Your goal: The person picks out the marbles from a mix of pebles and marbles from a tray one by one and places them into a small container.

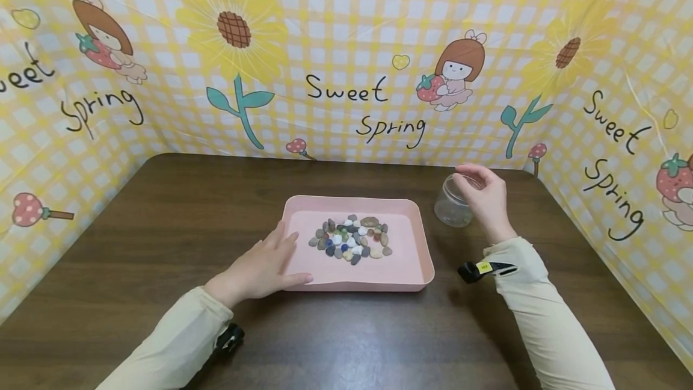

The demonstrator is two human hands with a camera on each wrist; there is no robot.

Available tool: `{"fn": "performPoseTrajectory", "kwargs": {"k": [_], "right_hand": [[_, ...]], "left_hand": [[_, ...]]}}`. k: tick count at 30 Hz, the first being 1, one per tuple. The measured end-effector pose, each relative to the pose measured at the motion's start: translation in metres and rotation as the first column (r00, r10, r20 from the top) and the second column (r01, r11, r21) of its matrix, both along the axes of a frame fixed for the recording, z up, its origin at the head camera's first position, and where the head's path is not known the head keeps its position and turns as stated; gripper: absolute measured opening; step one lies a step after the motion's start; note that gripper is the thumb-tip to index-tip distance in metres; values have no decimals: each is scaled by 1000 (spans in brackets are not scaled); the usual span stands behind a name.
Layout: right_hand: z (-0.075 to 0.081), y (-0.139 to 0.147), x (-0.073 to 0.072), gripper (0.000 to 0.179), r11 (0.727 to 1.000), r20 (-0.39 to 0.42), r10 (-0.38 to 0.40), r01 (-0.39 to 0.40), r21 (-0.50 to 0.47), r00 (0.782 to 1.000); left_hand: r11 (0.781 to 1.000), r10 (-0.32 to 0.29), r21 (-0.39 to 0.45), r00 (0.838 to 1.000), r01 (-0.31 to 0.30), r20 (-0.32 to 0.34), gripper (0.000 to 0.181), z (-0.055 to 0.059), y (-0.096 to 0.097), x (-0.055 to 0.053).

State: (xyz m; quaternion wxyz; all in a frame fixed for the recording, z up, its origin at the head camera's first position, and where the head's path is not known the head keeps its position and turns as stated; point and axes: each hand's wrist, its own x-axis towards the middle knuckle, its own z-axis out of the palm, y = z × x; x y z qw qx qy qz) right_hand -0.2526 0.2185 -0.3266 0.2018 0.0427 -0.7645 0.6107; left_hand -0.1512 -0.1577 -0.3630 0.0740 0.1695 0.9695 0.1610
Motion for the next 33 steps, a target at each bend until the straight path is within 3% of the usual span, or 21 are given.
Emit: {"fn": "performPoseTrajectory", "kwargs": {"k": [7,20,23,27,30,33], "right_hand": [[5,-20,7,31,981,57,158,-164,106,986],[0,-56,5,31,911,193,356,-385,147,914],[-6,-62,3,32,883,216,401,-438,170,890],[-16,-66,-2,30,841,290,460,-516,160,839],[-22,-68,-5,30,821,351,478,-552,146,805],[-24,-69,-7,31,809,384,486,-570,143,785]], "left_hand": [[1000,0,1,1000,0,6,90,3,1,0],[1000,2,4,1000,-2,4,90,3,1,1],[1000,5,6,1000,-5,5,90,3,1,1],[1000,7,7,1000,-7,7,90,2,1,1],[1000,11,8,1000,-11,16,89,1,1,1],[1000,17,9,1000,-17,24,89,1,1,1]]}}
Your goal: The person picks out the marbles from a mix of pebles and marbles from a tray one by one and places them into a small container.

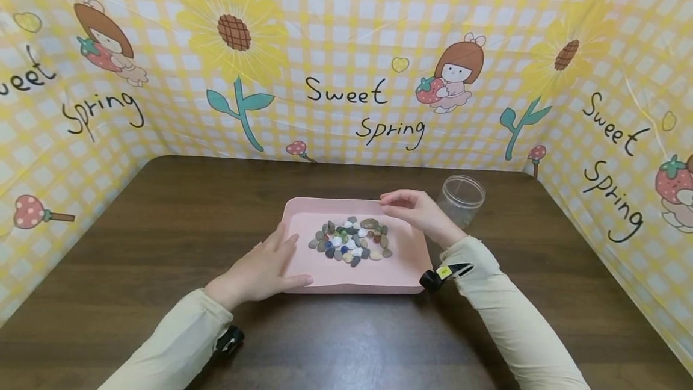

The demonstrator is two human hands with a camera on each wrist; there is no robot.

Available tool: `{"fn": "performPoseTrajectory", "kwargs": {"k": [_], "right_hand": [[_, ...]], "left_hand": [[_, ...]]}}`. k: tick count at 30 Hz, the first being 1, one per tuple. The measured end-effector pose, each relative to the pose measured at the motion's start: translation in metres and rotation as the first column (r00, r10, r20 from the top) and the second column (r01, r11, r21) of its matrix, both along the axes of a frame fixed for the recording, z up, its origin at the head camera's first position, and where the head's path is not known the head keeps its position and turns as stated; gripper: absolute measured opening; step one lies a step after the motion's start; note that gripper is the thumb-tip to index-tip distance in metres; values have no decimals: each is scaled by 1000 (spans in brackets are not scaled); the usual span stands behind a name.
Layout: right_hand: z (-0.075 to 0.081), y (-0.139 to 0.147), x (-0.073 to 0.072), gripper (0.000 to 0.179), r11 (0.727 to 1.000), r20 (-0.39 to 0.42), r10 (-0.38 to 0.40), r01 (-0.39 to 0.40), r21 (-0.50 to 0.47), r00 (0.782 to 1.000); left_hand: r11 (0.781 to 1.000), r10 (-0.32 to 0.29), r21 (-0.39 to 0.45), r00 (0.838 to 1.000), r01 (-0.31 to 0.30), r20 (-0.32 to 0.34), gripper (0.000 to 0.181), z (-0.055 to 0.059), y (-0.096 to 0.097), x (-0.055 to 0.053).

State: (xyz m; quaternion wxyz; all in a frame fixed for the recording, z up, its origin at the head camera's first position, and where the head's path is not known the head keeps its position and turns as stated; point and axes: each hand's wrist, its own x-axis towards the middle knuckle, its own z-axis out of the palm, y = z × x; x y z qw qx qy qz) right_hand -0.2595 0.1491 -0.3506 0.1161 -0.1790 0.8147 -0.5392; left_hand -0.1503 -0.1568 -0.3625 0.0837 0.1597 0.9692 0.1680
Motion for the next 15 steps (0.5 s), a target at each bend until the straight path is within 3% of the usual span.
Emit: {"fn": "performPoseTrajectory", "kwargs": {"k": [8,15], "right_hand": [[-1,-5,-4,33,997,30,51,-53,51,998],[-3,-8,-8,29,980,64,106,-115,164,992]], "left_hand": [[1000,-11,-11,1000,11,-19,89,3,0,1],[1000,-11,-9,1000,10,-12,89,4,1,2]]}}
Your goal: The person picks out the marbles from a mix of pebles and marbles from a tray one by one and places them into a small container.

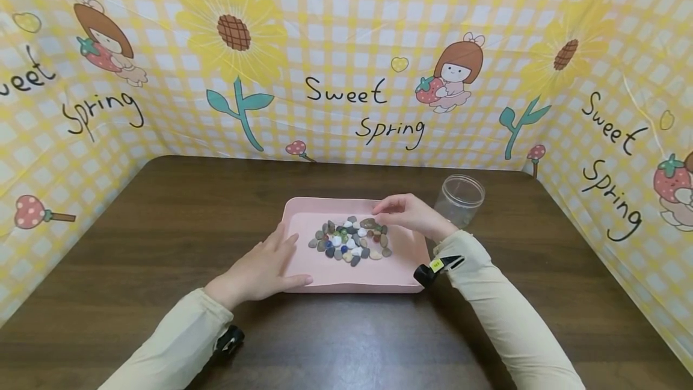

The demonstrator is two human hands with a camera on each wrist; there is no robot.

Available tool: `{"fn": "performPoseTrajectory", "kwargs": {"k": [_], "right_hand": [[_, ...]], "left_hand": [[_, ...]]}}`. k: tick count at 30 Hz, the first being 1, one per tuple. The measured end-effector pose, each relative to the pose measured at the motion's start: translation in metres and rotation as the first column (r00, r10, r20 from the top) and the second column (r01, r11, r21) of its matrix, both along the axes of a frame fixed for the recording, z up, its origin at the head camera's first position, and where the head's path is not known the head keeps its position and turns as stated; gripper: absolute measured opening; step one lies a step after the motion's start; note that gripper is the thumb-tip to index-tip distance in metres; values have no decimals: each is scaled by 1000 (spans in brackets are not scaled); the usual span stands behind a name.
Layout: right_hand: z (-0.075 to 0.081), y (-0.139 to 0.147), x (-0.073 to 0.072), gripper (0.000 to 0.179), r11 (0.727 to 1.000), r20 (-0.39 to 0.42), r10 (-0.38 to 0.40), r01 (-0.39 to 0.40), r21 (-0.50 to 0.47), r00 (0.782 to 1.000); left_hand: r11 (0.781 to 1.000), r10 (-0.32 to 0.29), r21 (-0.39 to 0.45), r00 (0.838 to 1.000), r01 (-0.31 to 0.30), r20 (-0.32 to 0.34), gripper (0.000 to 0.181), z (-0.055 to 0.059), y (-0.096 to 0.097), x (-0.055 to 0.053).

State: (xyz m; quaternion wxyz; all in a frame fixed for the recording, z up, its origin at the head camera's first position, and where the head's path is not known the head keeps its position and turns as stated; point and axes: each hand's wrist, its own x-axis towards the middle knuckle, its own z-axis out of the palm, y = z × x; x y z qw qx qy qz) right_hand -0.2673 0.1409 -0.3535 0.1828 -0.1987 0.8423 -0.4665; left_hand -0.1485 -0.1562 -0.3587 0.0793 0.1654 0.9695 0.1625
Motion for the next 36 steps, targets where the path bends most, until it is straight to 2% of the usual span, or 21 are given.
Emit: {"fn": "performPoseTrajectory", "kwargs": {"k": [9,17,26,36], "right_hand": [[-5,-2,-5,19,994,2,63,-63,93,998],[-13,-3,-7,16,989,40,44,-49,139,998],[-22,-4,-9,12,974,-61,70,-55,221,996],[-26,-5,-7,14,970,-139,117,-83,228,983]], "left_hand": [[1000,0,2,1000,0,10,89,1,0,0],[1000,-7,4,1000,7,-3,87,2,0,0],[1000,-3,14,1000,3,16,90,0,0,0],[1000,-4,9,1000,3,15,91,-1,-1,-1]]}}
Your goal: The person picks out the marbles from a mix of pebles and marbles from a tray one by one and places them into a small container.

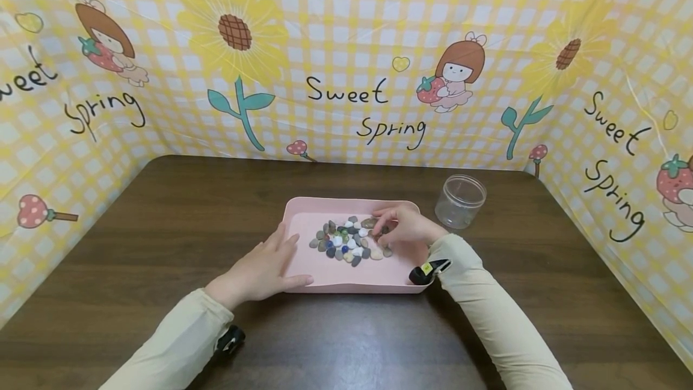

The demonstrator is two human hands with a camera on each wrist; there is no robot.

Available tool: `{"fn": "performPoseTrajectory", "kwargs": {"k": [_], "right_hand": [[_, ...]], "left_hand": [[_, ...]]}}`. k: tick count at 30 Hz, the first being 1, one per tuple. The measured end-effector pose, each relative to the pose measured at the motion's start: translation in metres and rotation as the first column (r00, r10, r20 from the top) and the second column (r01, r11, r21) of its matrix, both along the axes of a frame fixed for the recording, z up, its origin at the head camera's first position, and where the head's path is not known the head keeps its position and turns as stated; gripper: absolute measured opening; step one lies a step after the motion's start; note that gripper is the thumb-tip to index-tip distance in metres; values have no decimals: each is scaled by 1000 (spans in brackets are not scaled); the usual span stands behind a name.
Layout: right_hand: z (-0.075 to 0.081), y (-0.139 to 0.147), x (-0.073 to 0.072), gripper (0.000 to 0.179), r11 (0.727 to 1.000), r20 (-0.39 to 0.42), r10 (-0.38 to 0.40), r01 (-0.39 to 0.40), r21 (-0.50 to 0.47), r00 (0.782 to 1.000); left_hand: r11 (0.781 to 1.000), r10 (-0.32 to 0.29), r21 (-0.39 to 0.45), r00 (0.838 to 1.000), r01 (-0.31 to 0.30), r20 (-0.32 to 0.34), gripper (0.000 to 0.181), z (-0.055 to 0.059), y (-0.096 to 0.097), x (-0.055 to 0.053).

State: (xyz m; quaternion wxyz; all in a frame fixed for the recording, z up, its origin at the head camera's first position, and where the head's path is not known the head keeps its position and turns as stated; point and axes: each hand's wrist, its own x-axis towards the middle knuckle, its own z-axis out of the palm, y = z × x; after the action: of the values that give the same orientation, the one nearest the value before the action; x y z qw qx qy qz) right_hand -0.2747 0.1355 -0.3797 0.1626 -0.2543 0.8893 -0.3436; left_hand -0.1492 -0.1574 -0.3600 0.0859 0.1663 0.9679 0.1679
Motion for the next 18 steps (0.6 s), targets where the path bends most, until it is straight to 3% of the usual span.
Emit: {"fn": "performPoseTrajectory", "kwargs": {"k": [11,18], "right_hand": [[0,-1,1,12,998,-80,63,-62,15,995],[-1,0,-1,8,999,-73,49,-50,-10,996]], "left_hand": [[1000,0,2,1000,0,-6,90,-1,0,0],[1000,3,8,1000,-3,4,90,0,0,0]]}}
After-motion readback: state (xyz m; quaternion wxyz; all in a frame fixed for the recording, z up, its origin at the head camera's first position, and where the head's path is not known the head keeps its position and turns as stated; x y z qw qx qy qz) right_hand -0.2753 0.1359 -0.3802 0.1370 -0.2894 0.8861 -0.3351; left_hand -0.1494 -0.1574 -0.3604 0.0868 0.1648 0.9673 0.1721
